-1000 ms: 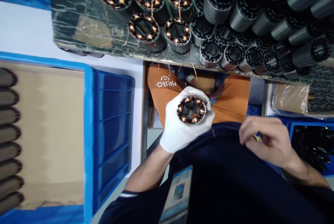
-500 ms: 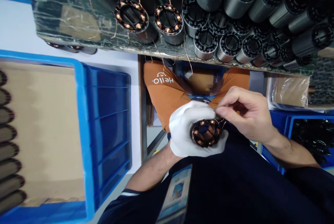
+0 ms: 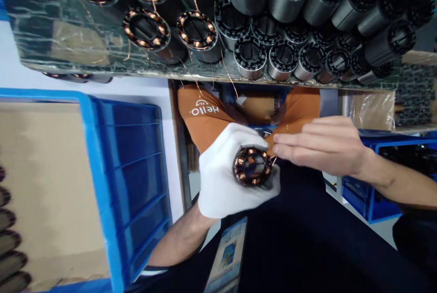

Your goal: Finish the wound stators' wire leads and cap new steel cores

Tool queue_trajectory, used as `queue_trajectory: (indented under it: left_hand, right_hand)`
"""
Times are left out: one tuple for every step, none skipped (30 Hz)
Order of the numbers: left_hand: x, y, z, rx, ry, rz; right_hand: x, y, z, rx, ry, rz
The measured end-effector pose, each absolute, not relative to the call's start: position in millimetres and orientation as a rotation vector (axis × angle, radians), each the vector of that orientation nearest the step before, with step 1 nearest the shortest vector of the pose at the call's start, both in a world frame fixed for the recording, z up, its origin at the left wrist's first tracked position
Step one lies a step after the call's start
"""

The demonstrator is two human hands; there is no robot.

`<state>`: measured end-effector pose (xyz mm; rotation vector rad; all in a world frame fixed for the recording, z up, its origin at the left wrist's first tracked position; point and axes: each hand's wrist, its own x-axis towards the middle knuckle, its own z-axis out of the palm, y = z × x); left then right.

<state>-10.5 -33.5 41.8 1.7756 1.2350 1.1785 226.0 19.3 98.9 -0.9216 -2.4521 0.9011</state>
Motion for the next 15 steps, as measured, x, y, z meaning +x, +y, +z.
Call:
queue_trajectory:
  left_hand:
    - [-10.8, -34.0, 38.9, 1.901, 1.292, 1.108]
    - [-11.0, -34.5, 35.5, 2.034, 1.339, 1.026]
    - [-11.1, -35.0, 31.8, 2.148, 1.376, 0.941]
    - [-11.0, -35.6, 28.5, 2.235, 1.395, 0.871]
    - [-10.6, -36.3, 25.7, 2.291, 1.402, 0.814]
    - [-9.9, -37.1, 24.0, 2.324, 1.395, 0.771]
    - [-9.1, -38.0, 23.3, 2.339, 1.38, 0.744]
    - [-8.5, -39.0, 23.6, 2.341, 1.364, 0.733]
    - [-8.2, -40.0, 24.7, 2.33, 1.346, 0.731]
    - [-8.5, -41.0, 26.4, 2.307, 1.327, 0.738]
    - [-9.6, -41.6, 28.3, 2.27, 1.309, 0.759]
    - [-11.4, -41.7, 30.1, 2.219, 1.287, 0.803]
    - [-13.8, -41.0, 31.7, 2.162, 1.254, 0.876]
    - [-16.6, -39.5, 32.9, 2.102, 1.206, 0.973]
    - [-19.4, -36.9, 33.5, 2.034, 1.147, 1.094]
  right_hand:
    - [229.1, 20.7, 91.9, -0.912, -2.549, 0.806]
    - [232.0, 21.2, 85.6, -0.97, -2.607, 0.774]
    - [233.9, 20.5, 80.6, -1.055, -2.629, 0.785]
    - [234.2, 18.9, 77.0, -1.114, -2.623, 0.83]
    - [232.9, 16.8, 75.1, -1.137, -2.602, 0.901]
    - [230.0, 14.5, 74.5, -1.14, -2.581, 0.996]
    - [226.0, 12.6, 75.0, -1.138, -2.575, 1.109]
    - [221.7, 11.2, 76.4, -1.143, -2.586, 1.227]
    - [217.8, 10.8, 78.4, -1.157, -2.602, 1.337]
    - [214.9, 11.1, 80.8, -1.166, -2.614, 1.431]
    - [213.4, 12.1, 83.7, -1.157, -2.613, 1.5]
    - [213.2, 13.7, 87.1, -1.115, -2.597, 1.537]
    - [214.2, 15.7, 91.0, -1.047, -2.567, 1.547]
    - [215.8, 18.0, 95.4, -0.971, -2.531, 1.538]
    - [217.5, 20.6, 100.2, -0.897, -2.498, 1.522]
